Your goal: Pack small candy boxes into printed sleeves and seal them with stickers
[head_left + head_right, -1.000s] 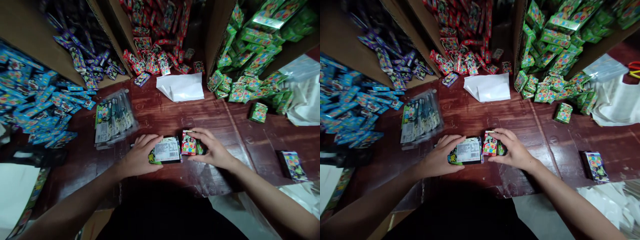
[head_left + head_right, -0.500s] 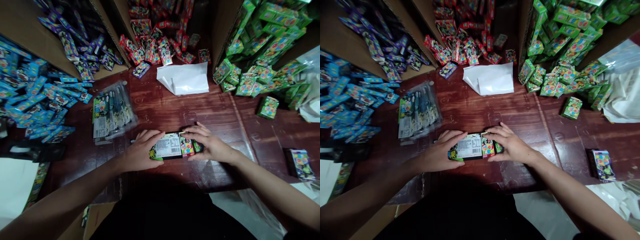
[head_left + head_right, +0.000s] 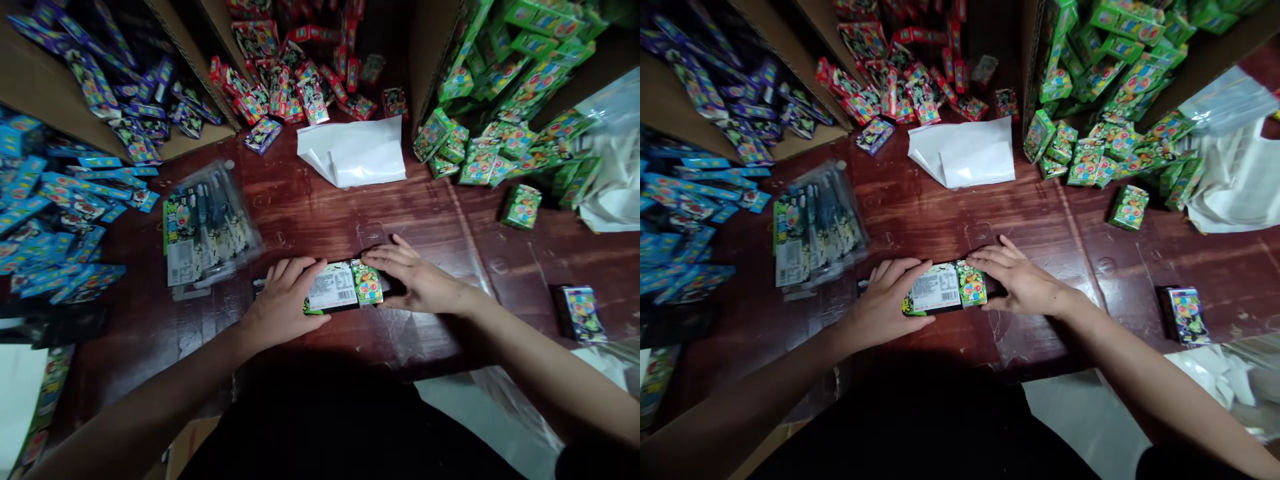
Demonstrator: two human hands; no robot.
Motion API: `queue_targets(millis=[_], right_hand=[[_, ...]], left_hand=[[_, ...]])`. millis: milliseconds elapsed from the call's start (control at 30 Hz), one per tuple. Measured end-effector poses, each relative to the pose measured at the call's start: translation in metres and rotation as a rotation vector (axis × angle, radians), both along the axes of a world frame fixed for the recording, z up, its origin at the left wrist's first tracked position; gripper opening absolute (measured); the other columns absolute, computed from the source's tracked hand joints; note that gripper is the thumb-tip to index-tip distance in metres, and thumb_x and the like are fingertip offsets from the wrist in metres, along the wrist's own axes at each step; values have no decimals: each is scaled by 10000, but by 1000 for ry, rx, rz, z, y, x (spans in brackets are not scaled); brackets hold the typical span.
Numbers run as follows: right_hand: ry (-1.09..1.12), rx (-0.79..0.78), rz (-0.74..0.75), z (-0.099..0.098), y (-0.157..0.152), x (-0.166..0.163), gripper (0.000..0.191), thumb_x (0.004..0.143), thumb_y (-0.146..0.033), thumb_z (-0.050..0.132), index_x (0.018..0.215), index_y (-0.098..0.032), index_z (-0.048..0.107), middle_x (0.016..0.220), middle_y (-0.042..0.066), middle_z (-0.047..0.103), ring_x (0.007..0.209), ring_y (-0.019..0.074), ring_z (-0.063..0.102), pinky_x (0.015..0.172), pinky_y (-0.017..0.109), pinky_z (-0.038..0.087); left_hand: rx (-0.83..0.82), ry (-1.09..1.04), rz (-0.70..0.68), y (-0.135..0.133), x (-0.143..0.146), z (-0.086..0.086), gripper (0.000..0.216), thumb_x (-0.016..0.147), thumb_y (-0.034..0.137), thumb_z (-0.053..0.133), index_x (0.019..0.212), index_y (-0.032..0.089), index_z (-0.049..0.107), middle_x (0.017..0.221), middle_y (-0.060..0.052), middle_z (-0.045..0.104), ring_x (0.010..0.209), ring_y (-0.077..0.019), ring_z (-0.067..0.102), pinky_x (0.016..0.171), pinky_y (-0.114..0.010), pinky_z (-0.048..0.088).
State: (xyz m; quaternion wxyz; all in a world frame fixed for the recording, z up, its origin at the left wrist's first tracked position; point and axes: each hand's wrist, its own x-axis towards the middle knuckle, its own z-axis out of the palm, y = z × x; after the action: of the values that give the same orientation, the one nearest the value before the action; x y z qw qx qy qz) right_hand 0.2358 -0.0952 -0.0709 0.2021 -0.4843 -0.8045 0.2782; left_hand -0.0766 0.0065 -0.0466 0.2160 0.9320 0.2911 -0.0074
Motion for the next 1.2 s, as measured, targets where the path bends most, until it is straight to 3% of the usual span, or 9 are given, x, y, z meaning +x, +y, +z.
queue_targets(millis=[433, 533, 633, 700, 800, 867, 1000, 1100, 1200], right_hand=[[39, -23, 46, 19, 6, -23, 960, 828, -289, 751, 1603, -299, 185, 1591, 100, 414, 1488, 285, 354, 1253, 612, 102], [19, -36, 83, 28, 5, -30, 1029, 841, -230, 696, 1626, -282, 33, 1672, 93, 241, 1556, 319, 152, 1245, 638, 81], [106, -32, -80, 31, 3, -44, 1040, 854, -270, 706, 1626, -257, 10, 1700, 114, 100, 1561, 354, 82, 1245, 626, 145], [286, -46, -279, 28, 2, -58, 937, 868, -335, 723, 1599, -268, 141, 1651, 141, 259, 1504, 344, 298, 1203, 563, 326], [547, -133, -500, 19, 5, -78, 603, 936, -385, 651, 1457, -294, 362, 1283, 87, 625, 1094, 236, 659, 929, 402, 575], [575, -161, -545, 14, 11, -84, 410, 972, -394, 593, 1352, -293, 476, 1096, 39, 665, 891, 188, 662, 805, 347, 578], [540, -209, -517, 12, 17, -84, 295, 977, -395, 586, 1253, -291, 583, 1069, 17, 662, 872, 171, 629, 821, 337, 543], [615, -243, -529, 9, 15, -93, 310, 962, -372, 617, 1263, -301, 587, 1133, 20, 665, 992, 179, 630, 915, 349, 522], [866, -215, -706, 2, 6, -114, 457, 896, -340, 717, 1306, -353, 517, 1136, -3, 662, 1027, 166, 637, 905, 327, 535]], left_hand=[[58, -117, 139, -28, -5, 6, 832, 727, 364, 775, 1469, 215, 430, 1354, -130, 544, 1191, -348, 502, 1016, -508, 406], [81, -134, 157, -32, -4, 9, 819, 738, 371, 771, 1468, 224, 430, 1361, -134, 548, 1193, -365, 504, 1002, -528, 412], [67, -202, 295, -37, 3, 13, 855, 736, 391, 788, 1480, 236, 395, 1381, -133, 518, 1230, -362, 497, 1057, -537, 404], [18, -278, 439, -40, 11, 14, 900, 719, 413, 813, 1481, 225, 371, 1368, -140, 488, 1250, -349, 502, 1072, -517, 428], [-145, -401, 575, -43, 22, 12, 1007, 686, 453, 855, 1509, 238, 315, 1362, -141, 447, 1238, -331, 534, 1043, -491, 481], [-305, -500, 588, -42, 24, 6, 894, 775, 444, 796, 1510, 268, 317, 1359, -131, 457, 1211, -303, 563, 1030, -478, 495], [-660, -693, 550, -32, 16, -7, 476, 967, 325, 578, 1408, 262, 413, 1233, -94, 567, 1080, -217, 633, 941, -394, 539], [-765, -726, 542, -24, 5, -11, 464, 946, 292, 617, 1366, 251, 424, 1160, -71, 587, 1002, -189, 643, 859, -334, 549], [-844, -695, 489, -18, -5, -8, 539, 942, 282, 621, 1425, 279, 383, 1212, -76, 573, 960, -175, 643, 820, -320, 550]])
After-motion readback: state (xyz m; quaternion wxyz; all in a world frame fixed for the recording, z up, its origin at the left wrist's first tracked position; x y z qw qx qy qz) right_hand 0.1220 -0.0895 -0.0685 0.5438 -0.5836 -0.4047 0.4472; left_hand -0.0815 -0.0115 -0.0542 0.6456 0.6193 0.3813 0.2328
